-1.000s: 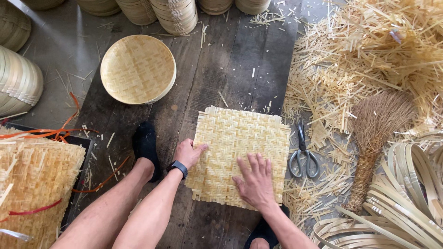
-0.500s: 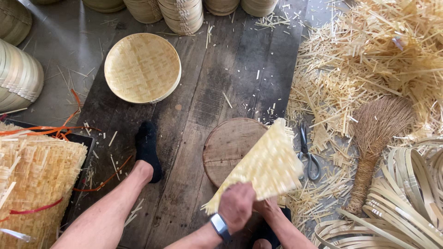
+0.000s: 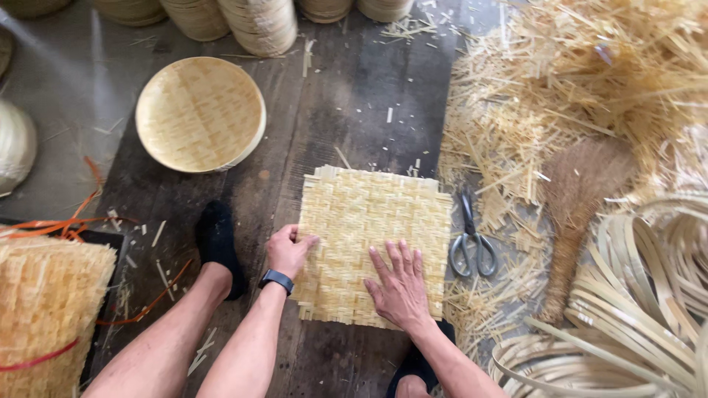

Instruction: The person repeatedly places a pre-woven square base into a circular bamboo frame, inverts it onto a wooden mold, and trims the excess woven material flush with the frame using shears. The finished circular bases are stacked on the floor.

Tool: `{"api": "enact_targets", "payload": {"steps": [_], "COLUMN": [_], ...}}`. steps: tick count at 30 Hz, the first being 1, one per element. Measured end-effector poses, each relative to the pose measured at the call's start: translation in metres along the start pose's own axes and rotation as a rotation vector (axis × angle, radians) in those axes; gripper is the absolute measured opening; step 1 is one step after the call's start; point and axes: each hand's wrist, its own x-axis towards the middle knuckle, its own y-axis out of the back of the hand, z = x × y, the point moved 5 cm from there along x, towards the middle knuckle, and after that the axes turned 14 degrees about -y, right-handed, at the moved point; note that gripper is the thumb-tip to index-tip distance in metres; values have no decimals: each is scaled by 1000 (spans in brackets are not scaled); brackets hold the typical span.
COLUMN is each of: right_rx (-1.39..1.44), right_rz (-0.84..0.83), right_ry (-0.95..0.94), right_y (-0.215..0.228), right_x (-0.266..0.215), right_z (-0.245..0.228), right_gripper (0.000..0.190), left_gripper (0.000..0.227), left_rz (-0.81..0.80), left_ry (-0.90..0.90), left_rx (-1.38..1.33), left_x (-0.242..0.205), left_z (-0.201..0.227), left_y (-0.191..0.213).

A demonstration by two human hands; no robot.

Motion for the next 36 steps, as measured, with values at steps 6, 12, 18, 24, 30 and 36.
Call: {"api": "enact_targets", "payload": {"steps": [6, 12, 18, 24, 30, 36], "right_rx": [375, 27, -481, -139, -452, -541], "right_rz": [238, 675, 418, 510, 620, 611], "right_ry": [-97, -538, -1232, -1053, -890, -204], "right_y": [60, 173, 241, 229, 266, 341], "right_x": [-14, -87, -216, -272, -253, -183], "right_z": [49, 215, 348, 378, 340, 212], "right_gripper": [61, 36, 48, 17, 14, 24], "left_gripper": [38, 65, 86, 81, 65, 50], "left_rz": [-27, -27, 157, 149, -28, -267], "left_ry": [-66, -119, -360, -627, -813, -782], "left_rx": [126, 167, 505, 438, 260, -80], "left_x": [9, 11, -13, -18, -46, -61], "left_z": [-30, -19, 60, 127, 202, 283], "left_y": [-4, -8, 9, -7, -32, -36]}}
